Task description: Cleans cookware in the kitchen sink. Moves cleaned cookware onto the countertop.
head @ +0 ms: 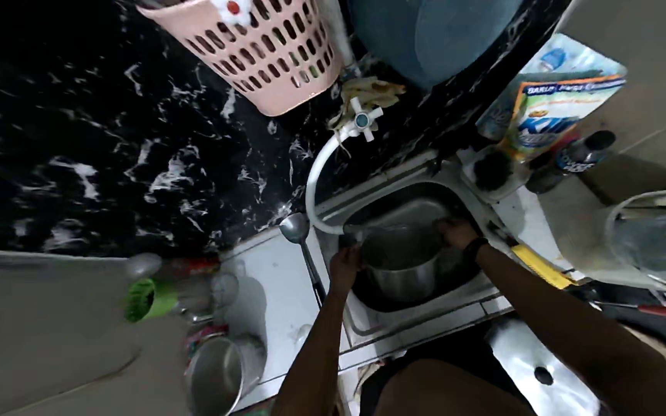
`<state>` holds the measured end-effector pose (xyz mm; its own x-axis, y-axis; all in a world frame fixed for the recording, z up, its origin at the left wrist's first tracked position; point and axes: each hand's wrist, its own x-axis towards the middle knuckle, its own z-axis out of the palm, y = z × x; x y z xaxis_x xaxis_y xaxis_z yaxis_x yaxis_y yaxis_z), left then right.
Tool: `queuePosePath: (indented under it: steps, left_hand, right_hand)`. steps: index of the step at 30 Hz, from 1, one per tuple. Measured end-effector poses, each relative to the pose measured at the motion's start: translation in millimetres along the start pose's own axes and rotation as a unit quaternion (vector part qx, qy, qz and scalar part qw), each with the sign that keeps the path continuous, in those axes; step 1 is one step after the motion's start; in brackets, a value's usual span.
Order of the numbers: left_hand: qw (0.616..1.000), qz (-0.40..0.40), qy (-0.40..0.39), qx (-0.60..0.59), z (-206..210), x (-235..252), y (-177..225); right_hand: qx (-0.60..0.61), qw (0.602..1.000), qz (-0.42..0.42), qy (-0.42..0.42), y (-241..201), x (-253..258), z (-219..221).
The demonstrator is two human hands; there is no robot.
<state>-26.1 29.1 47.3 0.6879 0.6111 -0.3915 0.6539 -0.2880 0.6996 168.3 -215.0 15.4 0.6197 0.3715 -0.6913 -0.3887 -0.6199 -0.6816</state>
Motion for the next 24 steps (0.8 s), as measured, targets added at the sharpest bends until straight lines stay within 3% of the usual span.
queuePosePath:
  steps: [4,7,11,16,20,24]
  left_hand:
    - [0.999,-0.026,0.012,-0.027,-14,8,27]
    - [0.998,-0.058,0.028,-0.022,-17,6,38]
    - [0.992,-0.095,0.068,-0.036,-15,9,36]
    - [0.988,-0.124,0.086,-0.025,-9,13,36]
    - [0.990,-0.120,0.076,-0.023,7,10,43]
    - [0.999,-0.036,0.034,-0.003,18,15,44]
  right_hand:
    - [0.057,0.998,0.001,-0.030,20,18,22]
    - [-0.009,0.994,0.028,-0.109,19,18,29]
    - [0.057,0.989,0.084,-0.109,31,41,41]
    - [0.050,0.980,0.110,-0.158,34,56,35]
    - [0.023,0.985,0.119,-0.125,44,60,21]
    - [-0.007,0.999,-0.011,-0.041,-5,-13,-20]
